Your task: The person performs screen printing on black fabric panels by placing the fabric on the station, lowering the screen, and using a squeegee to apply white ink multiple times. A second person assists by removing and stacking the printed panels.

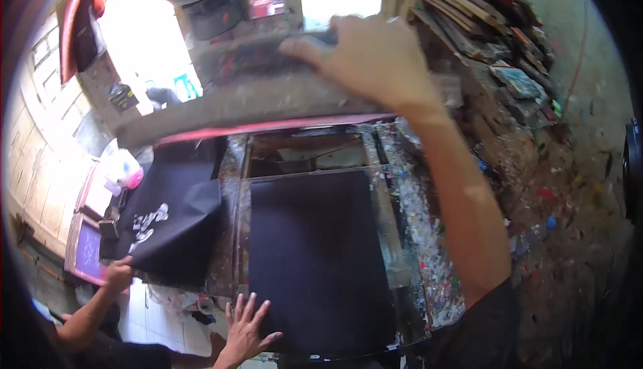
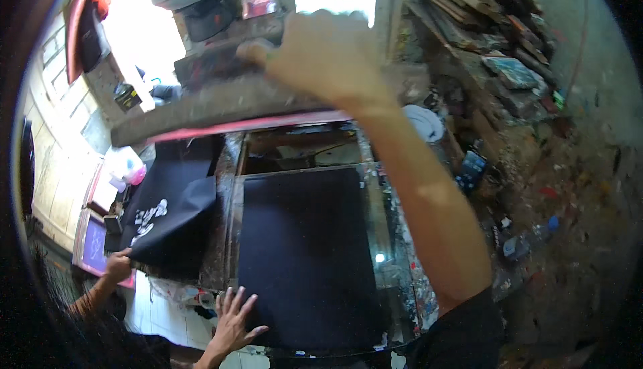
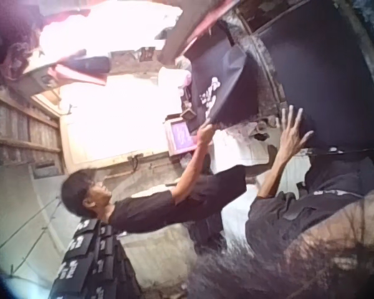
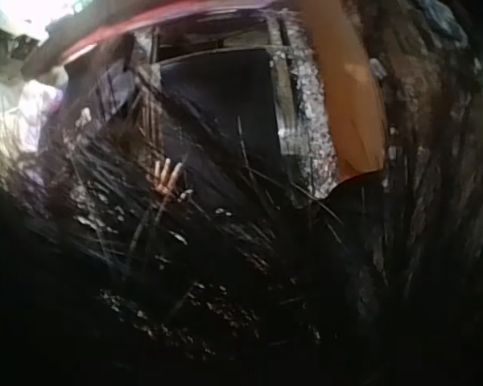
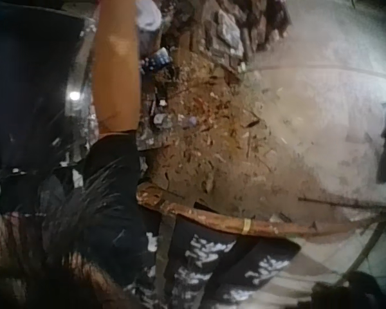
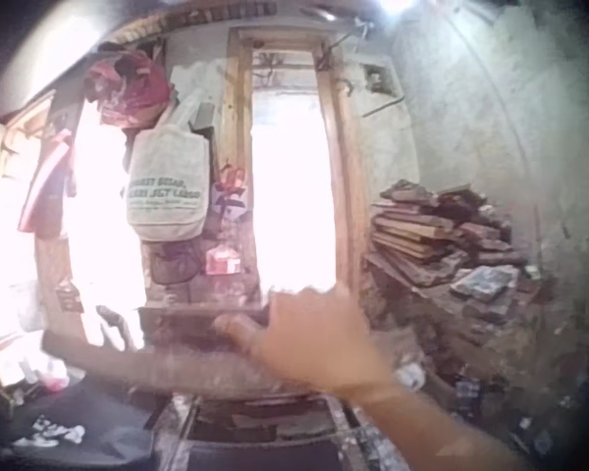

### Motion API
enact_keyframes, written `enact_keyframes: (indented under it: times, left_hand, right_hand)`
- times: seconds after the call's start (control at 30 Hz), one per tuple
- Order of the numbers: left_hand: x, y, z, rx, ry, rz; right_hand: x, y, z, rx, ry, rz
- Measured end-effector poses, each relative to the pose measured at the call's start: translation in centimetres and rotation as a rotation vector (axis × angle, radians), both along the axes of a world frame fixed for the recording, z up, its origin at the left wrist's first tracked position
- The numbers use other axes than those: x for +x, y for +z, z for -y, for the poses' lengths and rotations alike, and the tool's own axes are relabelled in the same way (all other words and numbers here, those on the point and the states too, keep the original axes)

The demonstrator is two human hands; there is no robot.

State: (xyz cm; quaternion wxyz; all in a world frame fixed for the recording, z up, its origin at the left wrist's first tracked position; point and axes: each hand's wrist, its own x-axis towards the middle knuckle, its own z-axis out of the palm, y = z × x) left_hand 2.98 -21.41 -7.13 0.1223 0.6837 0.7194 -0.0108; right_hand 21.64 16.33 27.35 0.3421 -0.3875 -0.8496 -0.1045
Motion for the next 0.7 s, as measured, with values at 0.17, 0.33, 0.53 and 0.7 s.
enact_keyframes:
  times: [0.17, 0.33, 0.53, 0.7]
  left_hand:
    - [3.6, 8.4, -7.5, 0.762, 0.31, 0.984]
    - [5.5, 1.0, -5.7, 0.619, 0.882, 1.71]
    - [3.4, 3.1, -3.4, -0.13, 0.551, 1.025]
    - [2.1, 7.3, -13.7, 0.879, -0.133, -0.155]
  right_hand:
    - [2.8, -9.8, 7.1, 0.203, 0.06, -0.072]
    - [7.6, -26.2, 14.0, -0.231, 0.19, 0.131]
    - [11.8, -33.8, 11.2, -0.42, 0.181, 0.179]
    - [10.7, -31.6, 10.1, -0.487, 0.229, 0.212]
